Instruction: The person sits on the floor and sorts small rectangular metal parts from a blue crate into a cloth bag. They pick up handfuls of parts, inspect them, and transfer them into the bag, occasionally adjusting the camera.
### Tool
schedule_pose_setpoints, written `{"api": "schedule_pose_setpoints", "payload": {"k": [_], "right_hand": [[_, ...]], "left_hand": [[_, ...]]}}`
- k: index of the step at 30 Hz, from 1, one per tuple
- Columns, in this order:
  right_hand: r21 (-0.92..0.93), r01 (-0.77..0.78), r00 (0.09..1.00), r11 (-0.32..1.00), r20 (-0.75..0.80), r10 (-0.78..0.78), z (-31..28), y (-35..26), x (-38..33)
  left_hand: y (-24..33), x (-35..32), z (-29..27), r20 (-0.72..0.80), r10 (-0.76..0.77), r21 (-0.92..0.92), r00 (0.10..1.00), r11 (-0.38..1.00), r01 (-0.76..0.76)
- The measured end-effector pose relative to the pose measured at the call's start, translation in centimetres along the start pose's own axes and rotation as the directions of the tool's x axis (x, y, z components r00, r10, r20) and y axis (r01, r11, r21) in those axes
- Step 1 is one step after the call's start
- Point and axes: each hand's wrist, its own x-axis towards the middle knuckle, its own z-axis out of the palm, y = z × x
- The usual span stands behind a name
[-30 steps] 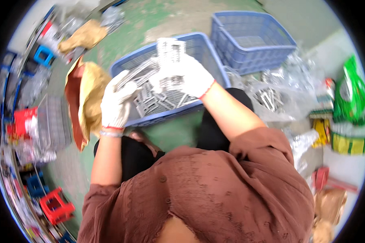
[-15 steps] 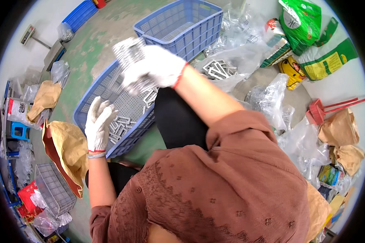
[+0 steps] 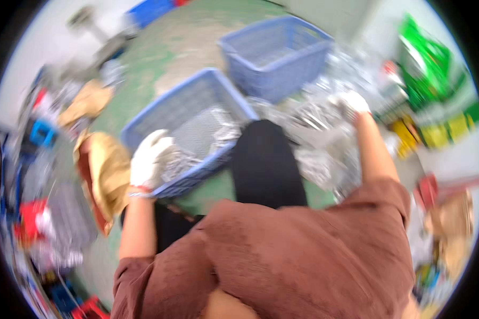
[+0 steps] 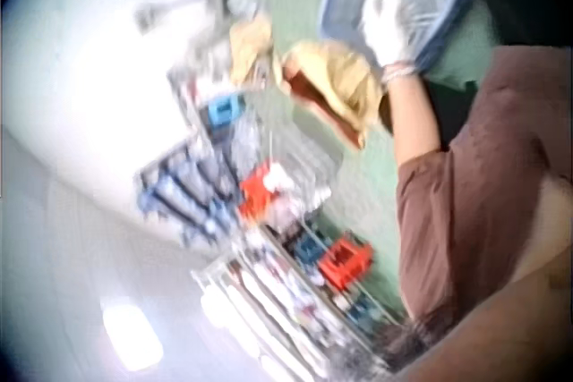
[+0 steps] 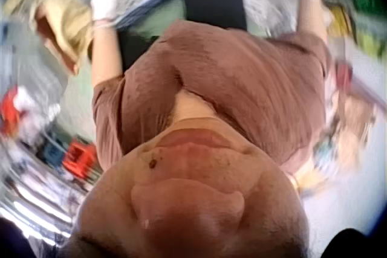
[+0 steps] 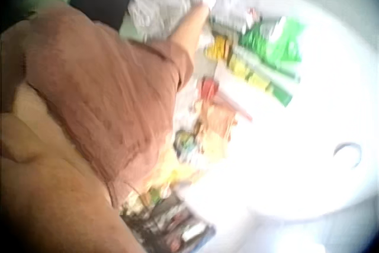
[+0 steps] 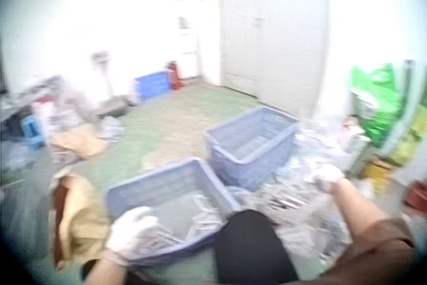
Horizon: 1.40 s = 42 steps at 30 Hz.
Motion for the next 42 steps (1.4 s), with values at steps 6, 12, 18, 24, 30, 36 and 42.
{"api": "schedule_pose_setpoints", "payload": {"k": [6, 12, 18, 24, 30, 36, 42], "right_hand": [[0.94, -0.318, 0.912, -0.123, 0.339, 0.233, 10.7, 9.6, 5.8], [0.896, -0.112, 0.986, -0.43, 0.153, 0.061, 2.1, -7.3, 9.6], [0.75, -0.232, 0.846, -0.62, -0.159, -0.509, -9.5, -30.0, 8.4], [0.747, -0.345, 0.823, -0.569, -0.051, -0.566, -10.4, -43.5, 4.7], [0.874, -0.297, 0.829, -0.384, 0.036, -0.559, -8.8, -43.4, 4.2], [0.922, -0.222, 0.835, -0.318, 0.011, -0.55, -9.2, -43.0, 4.0], [0.912, -0.192, 0.86, -0.363, -0.022, -0.51, -9.7, -42.7, 4.2]], "left_hand": [[-2.0, 0.3, -0.6, 0.04, 0.289, 0.291, 0.957, 0.913, -0.288], [-1.8, -3.0, 2.3, 0.104, -0.033, -0.209, 0.994, 0.976, 0.054], [2.4, -3.2, 3.1, 0.187, 0.075, -0.418, 0.979, 0.909, 0.01], [0.0, -1.5, 1.5, 0.014, 0.111, -0.661, 0.994, 0.747, -0.074], [-2.2, -2.3, 0.7, 0.099, 0.047, -0.661, 0.994, 0.75, 0.03], [-3.0, -1.0, 0.4, 0.1, 0.07, -0.604, 0.992, 0.797, 0.005], [-0.7, -1.3, 0.3, -0.13, 0.1, -0.229, 0.986, 0.965, -0.128]]}}
